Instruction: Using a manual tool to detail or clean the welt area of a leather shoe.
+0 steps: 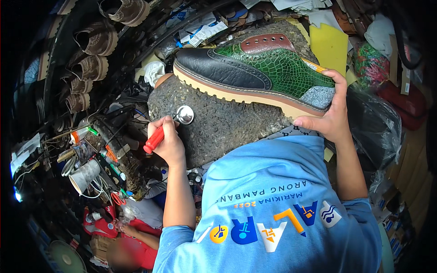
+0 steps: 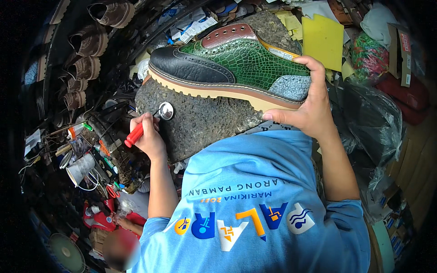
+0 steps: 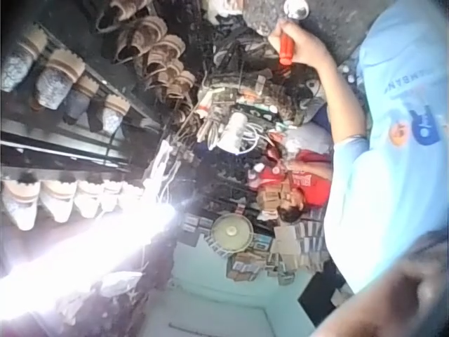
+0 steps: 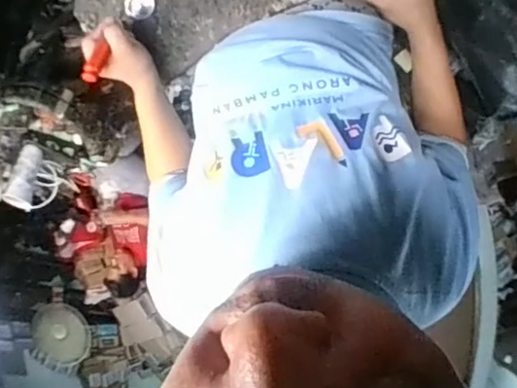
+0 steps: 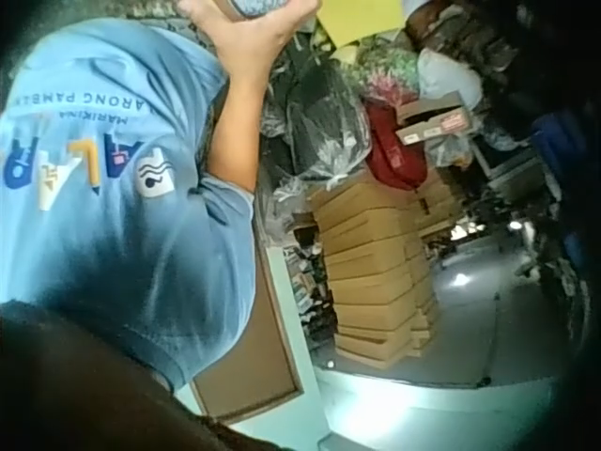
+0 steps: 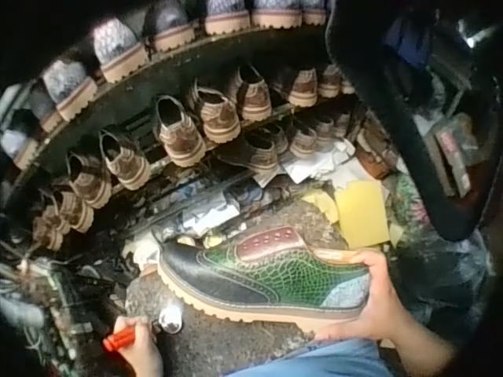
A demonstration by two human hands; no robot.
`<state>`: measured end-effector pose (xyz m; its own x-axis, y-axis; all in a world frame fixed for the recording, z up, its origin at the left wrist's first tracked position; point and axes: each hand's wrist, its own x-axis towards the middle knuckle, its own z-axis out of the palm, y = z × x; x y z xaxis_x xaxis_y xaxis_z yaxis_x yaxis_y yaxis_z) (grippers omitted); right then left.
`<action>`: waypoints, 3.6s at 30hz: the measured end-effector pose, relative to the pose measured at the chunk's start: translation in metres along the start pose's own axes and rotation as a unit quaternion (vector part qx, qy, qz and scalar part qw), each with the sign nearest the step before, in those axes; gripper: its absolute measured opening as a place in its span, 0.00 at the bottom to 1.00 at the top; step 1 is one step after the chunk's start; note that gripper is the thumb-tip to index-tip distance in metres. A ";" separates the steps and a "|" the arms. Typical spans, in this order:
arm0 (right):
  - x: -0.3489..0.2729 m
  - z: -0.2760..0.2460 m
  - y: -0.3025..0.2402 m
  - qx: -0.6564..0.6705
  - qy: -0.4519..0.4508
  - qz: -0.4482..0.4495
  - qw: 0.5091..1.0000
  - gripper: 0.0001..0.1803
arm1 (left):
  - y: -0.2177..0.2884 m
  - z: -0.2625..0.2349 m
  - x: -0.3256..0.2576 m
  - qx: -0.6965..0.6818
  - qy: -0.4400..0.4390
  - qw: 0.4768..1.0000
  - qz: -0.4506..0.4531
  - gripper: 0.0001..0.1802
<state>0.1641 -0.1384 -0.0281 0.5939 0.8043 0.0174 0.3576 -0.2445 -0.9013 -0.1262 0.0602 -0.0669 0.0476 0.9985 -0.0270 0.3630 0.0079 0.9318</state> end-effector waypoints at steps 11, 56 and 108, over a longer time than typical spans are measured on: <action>0.006 0.001 0.010 -0.090 0.042 -0.135 0.986 0.59 | 0.046 0.010 -0.003 -0.197 -0.053 0.979 0.003 0.06; -0.001 0.008 0.020 0.010 0.099 -0.149 0.984 0.22 | 0.108 0.133 -0.063 -0.235 -0.337 0.904 0.121 0.06; -0.002 0.008 0.020 0.021 0.099 -0.164 0.981 0.24 | 0.113 0.135 -0.066 -0.293 -0.317 0.899 0.079 0.03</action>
<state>0.1641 -0.1406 -0.0501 0.5817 0.7141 0.3894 0.5259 0.0350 -0.8498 0.0371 -0.0123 -0.0090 0.6436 0.7596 0.0940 -0.2375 0.0815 0.9680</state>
